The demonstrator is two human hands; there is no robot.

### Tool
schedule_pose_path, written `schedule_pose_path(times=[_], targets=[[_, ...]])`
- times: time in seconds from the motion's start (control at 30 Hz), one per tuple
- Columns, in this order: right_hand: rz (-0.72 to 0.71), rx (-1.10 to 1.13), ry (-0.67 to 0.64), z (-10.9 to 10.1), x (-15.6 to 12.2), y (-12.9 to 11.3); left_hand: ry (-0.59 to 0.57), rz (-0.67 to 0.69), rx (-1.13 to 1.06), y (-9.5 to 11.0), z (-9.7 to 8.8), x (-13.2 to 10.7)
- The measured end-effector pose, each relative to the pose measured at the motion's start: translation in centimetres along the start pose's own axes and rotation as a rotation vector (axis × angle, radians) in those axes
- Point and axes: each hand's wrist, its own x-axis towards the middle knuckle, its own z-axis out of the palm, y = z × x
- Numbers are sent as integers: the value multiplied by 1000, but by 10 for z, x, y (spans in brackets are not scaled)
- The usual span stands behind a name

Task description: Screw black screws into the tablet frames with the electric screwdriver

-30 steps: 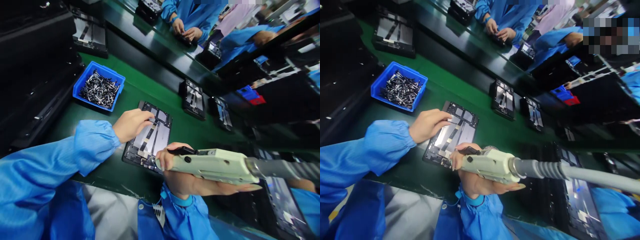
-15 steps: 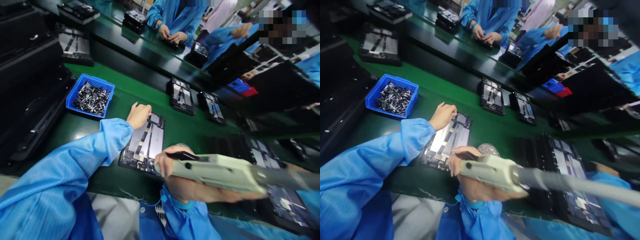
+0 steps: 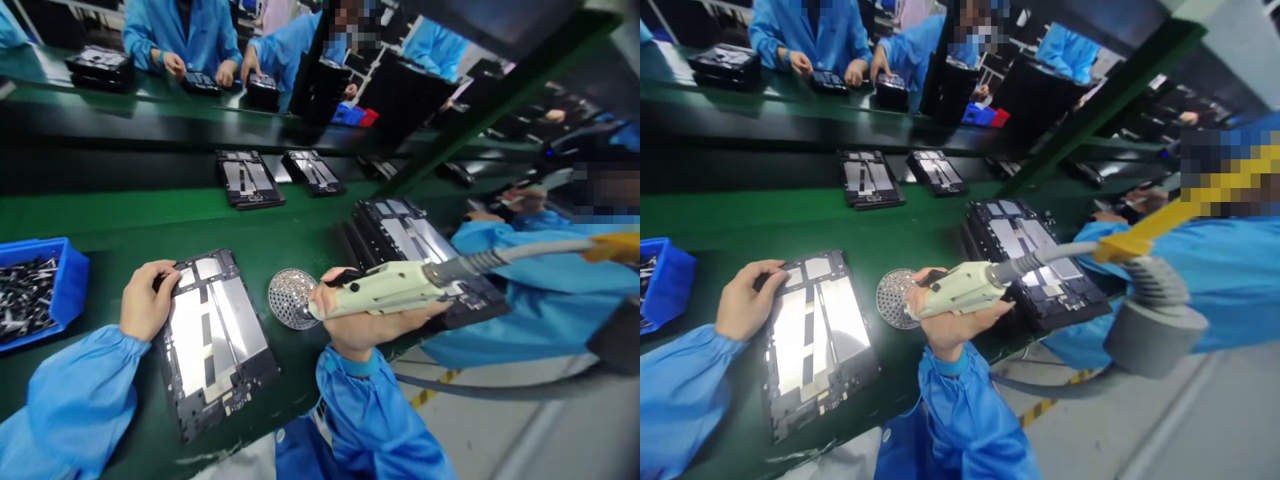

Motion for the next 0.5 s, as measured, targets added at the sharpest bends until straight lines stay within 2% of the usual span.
schedule_pose_path(times=[0.1, 0.2, 0.4, 0.5], targets=[[-68, 178, 41, 5, -3, 4, 107, 10, -18, 3, -9, -2], [-76, 168, 13, 9, 0, 9, 236, 22, 9, 6, -18, 2], [-26, 241, 53, 11, 5, 18, 288, -187, -62, 2, -28, 7], [-52, 229, 69, 11, 5, 18, 303, -223, -87, 0, -29, 8]])
